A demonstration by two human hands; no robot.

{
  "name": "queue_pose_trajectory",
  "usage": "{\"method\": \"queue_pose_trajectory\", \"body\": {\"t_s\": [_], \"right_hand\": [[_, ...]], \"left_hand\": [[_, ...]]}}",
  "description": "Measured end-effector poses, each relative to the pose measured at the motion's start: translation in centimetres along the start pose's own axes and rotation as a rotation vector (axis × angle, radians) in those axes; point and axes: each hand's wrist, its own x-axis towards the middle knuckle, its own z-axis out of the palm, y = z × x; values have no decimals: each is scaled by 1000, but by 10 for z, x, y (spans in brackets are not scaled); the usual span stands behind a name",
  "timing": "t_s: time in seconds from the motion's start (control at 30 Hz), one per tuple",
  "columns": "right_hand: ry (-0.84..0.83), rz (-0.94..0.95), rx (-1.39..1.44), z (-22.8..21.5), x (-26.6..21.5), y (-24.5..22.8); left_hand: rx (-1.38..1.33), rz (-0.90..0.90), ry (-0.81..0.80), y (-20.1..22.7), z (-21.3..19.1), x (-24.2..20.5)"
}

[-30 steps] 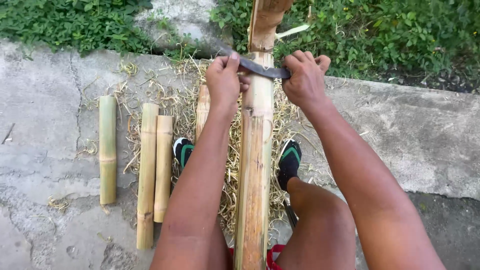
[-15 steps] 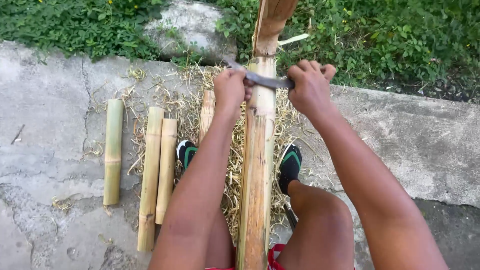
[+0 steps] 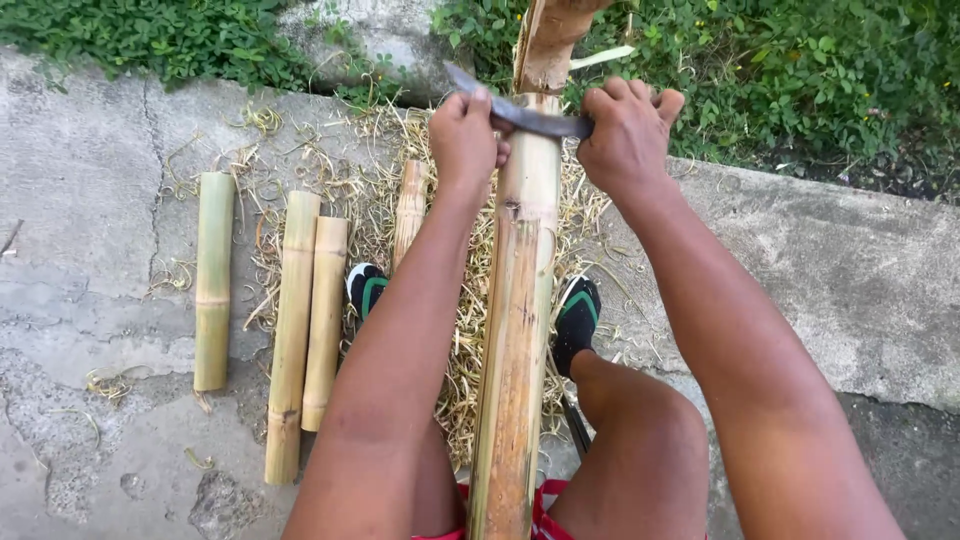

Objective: Stripping outer layers and nodes from a bamboo pole using a curved blade.

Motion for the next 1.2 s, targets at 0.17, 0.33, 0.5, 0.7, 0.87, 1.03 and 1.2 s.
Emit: {"method": "queue_pose_trajectory", "body": {"t_s": [0.17,0.33,0.5,0.7,0.87,1.03,1.2], "right_hand": [[-54,120,66,22,12,8],[-288,350,226,-8,15,-2],[-120,60,116,-11,-22,-8],[-43,109,44,30,14,14],[-60,129,117,20,8,6],[-117,58,62,-24,-12,-13],[-128,45,15,-2,-12,-8]], "left_hand": [[96,-27,32,21,16,30],[170,-74,-39,25,6,9],[177,-33,-46,-8,-11,-13],[58,-1,-28,18,8,32],[134,-17,-35,15,0,19],[152,-11,-63,-14,-12,1],[65,23,-36,-15,-10,4]]}}
